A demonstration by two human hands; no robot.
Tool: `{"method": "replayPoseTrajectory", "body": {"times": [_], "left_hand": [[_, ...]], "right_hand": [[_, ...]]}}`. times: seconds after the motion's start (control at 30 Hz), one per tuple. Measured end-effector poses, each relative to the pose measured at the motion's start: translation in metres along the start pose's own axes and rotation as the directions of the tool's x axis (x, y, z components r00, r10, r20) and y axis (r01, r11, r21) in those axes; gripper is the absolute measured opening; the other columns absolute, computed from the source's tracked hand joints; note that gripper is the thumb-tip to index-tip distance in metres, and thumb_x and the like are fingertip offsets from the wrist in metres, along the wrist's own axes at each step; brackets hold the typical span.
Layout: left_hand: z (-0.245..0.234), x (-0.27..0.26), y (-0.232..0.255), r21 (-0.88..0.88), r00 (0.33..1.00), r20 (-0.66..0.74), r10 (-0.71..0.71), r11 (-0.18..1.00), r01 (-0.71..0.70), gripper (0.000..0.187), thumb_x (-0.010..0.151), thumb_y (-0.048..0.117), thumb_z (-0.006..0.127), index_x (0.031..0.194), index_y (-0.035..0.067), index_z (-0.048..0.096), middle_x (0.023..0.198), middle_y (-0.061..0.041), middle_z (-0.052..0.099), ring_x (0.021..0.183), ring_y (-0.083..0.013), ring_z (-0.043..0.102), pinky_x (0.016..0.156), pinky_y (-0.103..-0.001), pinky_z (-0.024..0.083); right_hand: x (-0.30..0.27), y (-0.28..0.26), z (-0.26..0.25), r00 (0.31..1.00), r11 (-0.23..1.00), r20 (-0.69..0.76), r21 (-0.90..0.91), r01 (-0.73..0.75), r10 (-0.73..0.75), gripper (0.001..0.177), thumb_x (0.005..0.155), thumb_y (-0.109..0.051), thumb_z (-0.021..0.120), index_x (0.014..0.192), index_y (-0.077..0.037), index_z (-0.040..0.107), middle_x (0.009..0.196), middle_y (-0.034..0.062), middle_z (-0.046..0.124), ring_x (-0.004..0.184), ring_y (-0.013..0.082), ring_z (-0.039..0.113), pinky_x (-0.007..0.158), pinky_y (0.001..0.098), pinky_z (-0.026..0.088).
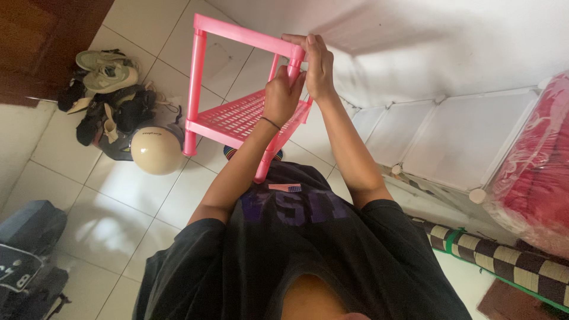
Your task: The person assembles a pink plastic storage rack by hand, connecting multiple grid panels and cylindrical rods. They repeatedly pick up parts, align them, and snap them together to form a multi-tiered structure.
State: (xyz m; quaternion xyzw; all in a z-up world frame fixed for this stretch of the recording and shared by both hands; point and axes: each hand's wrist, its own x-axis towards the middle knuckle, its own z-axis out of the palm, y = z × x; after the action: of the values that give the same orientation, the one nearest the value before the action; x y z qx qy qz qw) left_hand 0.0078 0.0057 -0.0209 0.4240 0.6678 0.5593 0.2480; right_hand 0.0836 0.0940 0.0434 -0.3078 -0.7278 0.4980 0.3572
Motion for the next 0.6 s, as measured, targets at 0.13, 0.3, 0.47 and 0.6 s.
{"method": "replayPoseTrajectory", "body": {"times": [0.13, 0.3, 0.47, 0.6], "left_hand": [[-0.001, 0.002, -0.005, 0.074, 1.0, 0.027, -0.013, 0.997, 0.011, 0.032, 0.1, 0.024, 0.066, 0.094, -0.004, 0.053, 0.075, -0.027, 0.067, 0.072, -0.0461, 0.069, 0.057, -0.05, 0.052], [0.0, 0.0, -0.015, 0.077, 0.999, 0.036, -0.007, 0.997, 0.004, 0.029, 0.1, 0.024, 0.065, 0.095, -0.003, 0.055, 0.075, -0.026, 0.067, 0.071, -0.0451, 0.07, 0.06, -0.05, 0.053], [-0.002, 0.002, -0.02, 0.08, 0.999, 0.027, 0.037, 0.996, -0.039, 0.031, 0.098, 0.027, 0.068, 0.104, -0.002, 0.058, 0.075, -0.026, 0.067, 0.073, -0.0466, 0.069, 0.062, -0.052, 0.052], [-0.004, 0.014, -0.017, 0.093, 0.997, 0.039, 0.059, 0.994, -0.063, 0.04, 0.098, 0.031, 0.068, 0.114, -0.003, 0.056, 0.08, -0.026, 0.069, 0.078, -0.047, 0.069, 0.064, -0.054, 0.053]], "right_hand": [[0.0, -0.003, 0.003, 0.998, 0.998, -0.003, -0.001, 0.066, -0.066, 0.059, 0.112, -0.036, 0.033, 0.115, 0.003, 0.078, 0.11, 0.0143, 0.068, 0.103, 0.0259, 0.067, 0.098, 0.037, 0.053], [-0.004, -0.001, 0.006, 0.996, 0.993, -0.008, -0.08, 0.088, -0.089, 0.052, 0.11, -0.031, 0.036, 0.114, -0.001, 0.077, 0.109, 0.0141, 0.072, 0.098, 0.0254, 0.069, 0.091, 0.0359, 0.054], [-0.003, 0.004, -0.002, 0.977, 0.952, 0.086, -0.22, 0.212, -0.197, 0.048, 0.108, -0.03, 0.036, 0.122, -0.006, 0.075, 0.105, 0.0156, 0.073, 0.093, 0.0263, 0.061, 0.087, 0.0362, 0.053], [0.008, 0.005, -0.012, 0.97, 0.917, 0.146, -0.325, 0.231, -0.193, 0.045, 0.11, -0.027, 0.037, 0.127, -0.008, 0.074, 0.11, 0.0127, 0.077, 0.095, 0.0257, 0.06, 0.09, 0.0377, 0.052]]}}
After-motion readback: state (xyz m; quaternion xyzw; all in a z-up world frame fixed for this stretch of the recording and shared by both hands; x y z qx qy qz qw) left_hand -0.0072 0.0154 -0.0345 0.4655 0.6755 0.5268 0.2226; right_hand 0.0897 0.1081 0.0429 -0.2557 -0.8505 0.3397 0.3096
